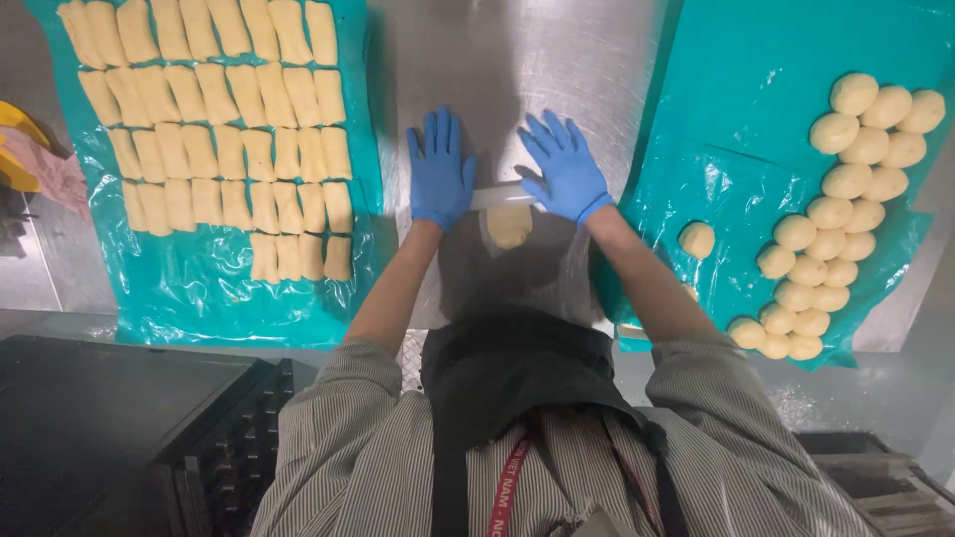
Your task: Rolling out dough balls with a rolling pin and shaping them into rolls.
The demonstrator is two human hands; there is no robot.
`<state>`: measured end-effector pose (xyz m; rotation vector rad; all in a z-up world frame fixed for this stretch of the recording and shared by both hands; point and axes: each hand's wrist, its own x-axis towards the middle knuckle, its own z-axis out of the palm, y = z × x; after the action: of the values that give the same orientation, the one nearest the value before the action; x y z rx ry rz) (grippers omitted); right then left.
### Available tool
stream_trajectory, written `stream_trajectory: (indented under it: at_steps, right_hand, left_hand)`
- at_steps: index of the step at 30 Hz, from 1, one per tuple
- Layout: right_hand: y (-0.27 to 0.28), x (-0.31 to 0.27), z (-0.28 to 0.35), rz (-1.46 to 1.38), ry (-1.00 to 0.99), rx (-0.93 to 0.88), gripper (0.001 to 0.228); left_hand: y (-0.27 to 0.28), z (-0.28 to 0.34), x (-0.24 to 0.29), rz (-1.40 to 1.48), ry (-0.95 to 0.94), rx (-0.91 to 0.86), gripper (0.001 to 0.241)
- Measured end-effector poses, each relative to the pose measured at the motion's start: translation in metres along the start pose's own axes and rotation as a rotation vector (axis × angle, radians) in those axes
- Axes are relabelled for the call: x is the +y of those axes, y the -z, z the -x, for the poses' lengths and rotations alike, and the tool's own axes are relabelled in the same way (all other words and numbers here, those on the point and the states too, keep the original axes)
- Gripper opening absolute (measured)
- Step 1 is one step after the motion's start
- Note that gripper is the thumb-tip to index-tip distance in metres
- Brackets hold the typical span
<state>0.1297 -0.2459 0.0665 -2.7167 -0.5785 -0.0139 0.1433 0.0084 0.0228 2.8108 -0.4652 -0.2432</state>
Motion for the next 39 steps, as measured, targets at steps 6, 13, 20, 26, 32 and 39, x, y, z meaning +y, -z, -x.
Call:
stream_trajectory:
  at_steps: [6,13,20,26,32,39]
  right_hand:
    - [-0.004,0.023,-0.006,-0.007,0.491,-0.328,0.059]
    - [-0.006,-0.015,0.049,-0.307,0.366,0.019,0.050]
    - [-0.005,-0.006,0.019,-0.354,-0.141,-0.072,0.050]
    - [-0.014,-0.026,0.061,-0.080,-0.154,0.090,0.071]
    - [-0.044,-0.063,0.150,0.030,-0.233,0.051,0.071]
    - [-0.057,-0.090,0.219,0.004,-0.108,0.215,0.063]
  left_hand:
    - [0.024,-0.033,-0.006,0.025,-0.037,0.143,0.066]
    - [0.000,0.040,0.013,0.088,0.009,0.154,0.071]
    - [0.007,0.000,0.010,0.077,-0.045,0.199,0.075]
    - [-0.015,0.053,0.030,0.080,-0.024,0.066,0.082]
    - [-0.028,0.147,0.057,0.140,0.020,0.034,0.078]
    - [-0.066,0.223,0.060,0.164,-0.058,0.118,0.068]
